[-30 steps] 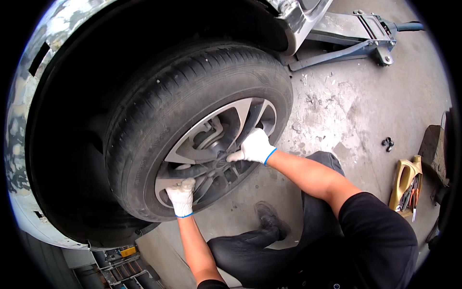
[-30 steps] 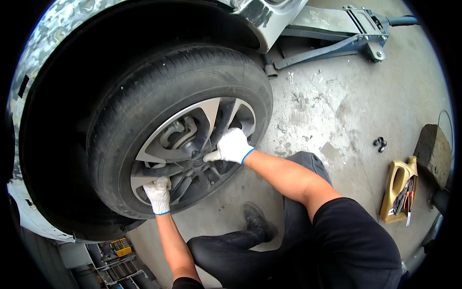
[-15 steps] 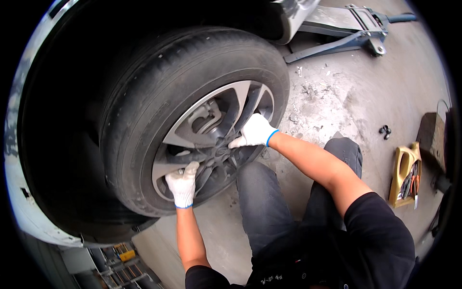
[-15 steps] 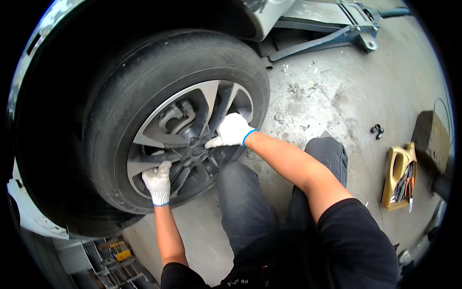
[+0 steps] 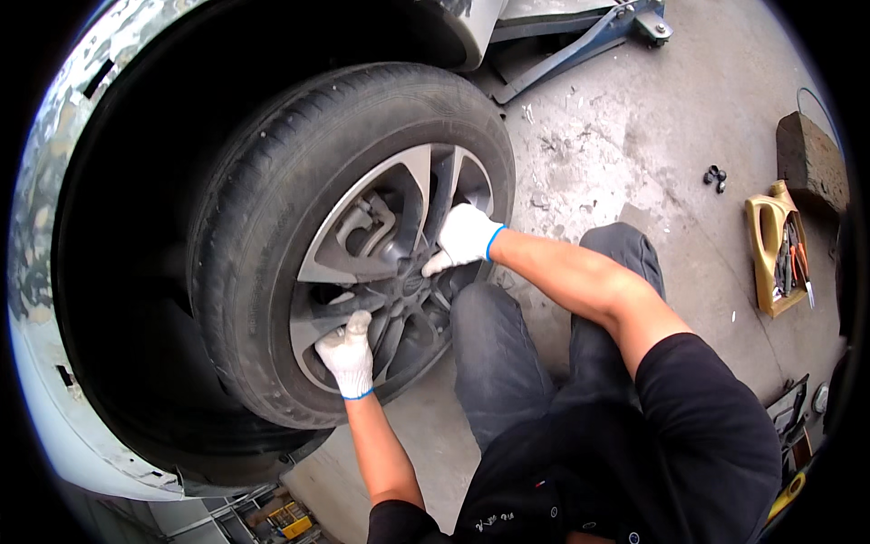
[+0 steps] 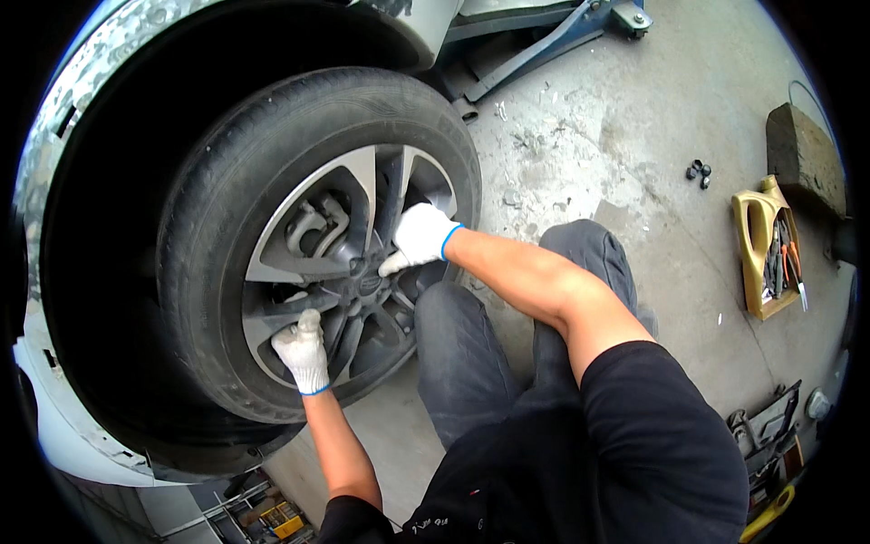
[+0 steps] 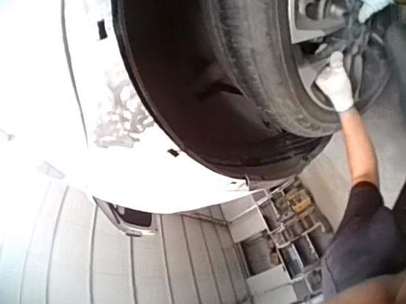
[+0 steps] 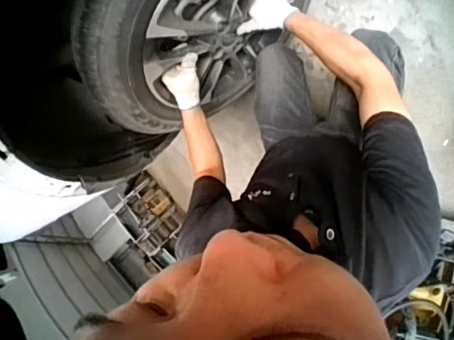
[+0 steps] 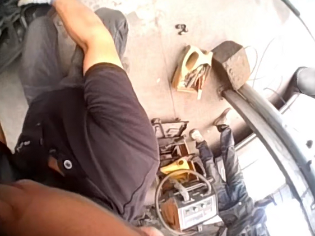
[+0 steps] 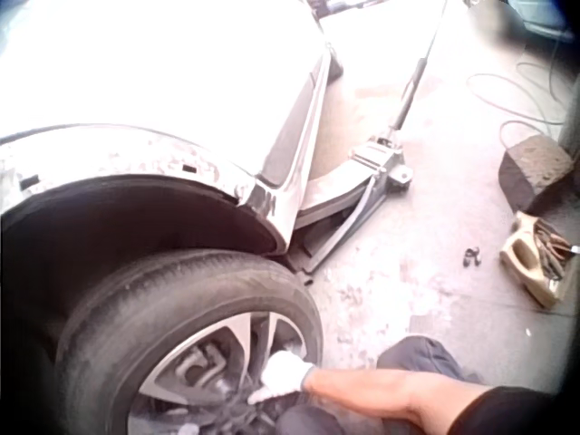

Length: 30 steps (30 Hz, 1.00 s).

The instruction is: The person removes a tire from a white car, uses a floor jack to lower the vehicle, then reinstalls the tire and tightens the lug nuts with a lug wrench.

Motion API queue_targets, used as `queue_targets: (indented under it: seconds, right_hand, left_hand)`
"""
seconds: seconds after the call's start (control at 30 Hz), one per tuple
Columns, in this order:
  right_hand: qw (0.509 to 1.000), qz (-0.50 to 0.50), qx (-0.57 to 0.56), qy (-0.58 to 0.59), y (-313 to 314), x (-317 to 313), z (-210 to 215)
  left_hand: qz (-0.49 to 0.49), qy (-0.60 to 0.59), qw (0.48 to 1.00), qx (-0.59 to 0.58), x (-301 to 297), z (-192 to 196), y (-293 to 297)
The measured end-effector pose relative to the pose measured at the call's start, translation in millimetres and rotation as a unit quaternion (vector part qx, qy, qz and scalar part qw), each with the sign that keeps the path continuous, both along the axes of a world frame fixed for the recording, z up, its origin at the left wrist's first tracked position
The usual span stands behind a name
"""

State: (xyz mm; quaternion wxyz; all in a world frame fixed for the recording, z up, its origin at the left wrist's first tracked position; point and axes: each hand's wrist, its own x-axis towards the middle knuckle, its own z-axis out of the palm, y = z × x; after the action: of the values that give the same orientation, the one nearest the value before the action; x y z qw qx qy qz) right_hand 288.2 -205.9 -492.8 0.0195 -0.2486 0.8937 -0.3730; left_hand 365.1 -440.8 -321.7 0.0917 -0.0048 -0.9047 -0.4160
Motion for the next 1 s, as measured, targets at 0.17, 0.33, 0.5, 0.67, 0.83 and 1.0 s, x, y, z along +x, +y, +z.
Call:
queue_targets:
  seconds: [0.17,0.33,0.5,0.67,0.83,1.0]
  right_hand:
    - [1.000,0.009,0.021,-0.005,6.0,-4.4,1.4]
    - [0.999,0.008,0.050,-0.019,1.5,-1.9,8.2]
    - [0.996,0.001,0.078,-0.038,4.5,3.3,20.5]
    - [0.995,-0.038,0.086,-0.008,0.1,8.7,23.7]
    - [0.989,-0.090,0.116,-0.001,8.2,31.2,43.1]
    - [0.980,-0.118,0.143,-0.067,28.2,66.3,110.3]
  left_hand:
    - [0.002,0.006,1.000,-0.008,-1.9,3.0,17.3]
    - [-0.007,0.000,0.999,0.036,0.3,10.0,21.8]
    - [-0.038,-0.006,0.999,0.004,-0.8,15.6,26.1]
    - [-0.073,0.003,0.997,-0.005,0.6,22.7,25.5]
    - [0.035,-0.068,0.973,0.219,47.3,30.0,52.0]
    - [-0.164,-0.342,0.490,0.785,70.5,-44.6,34.8]
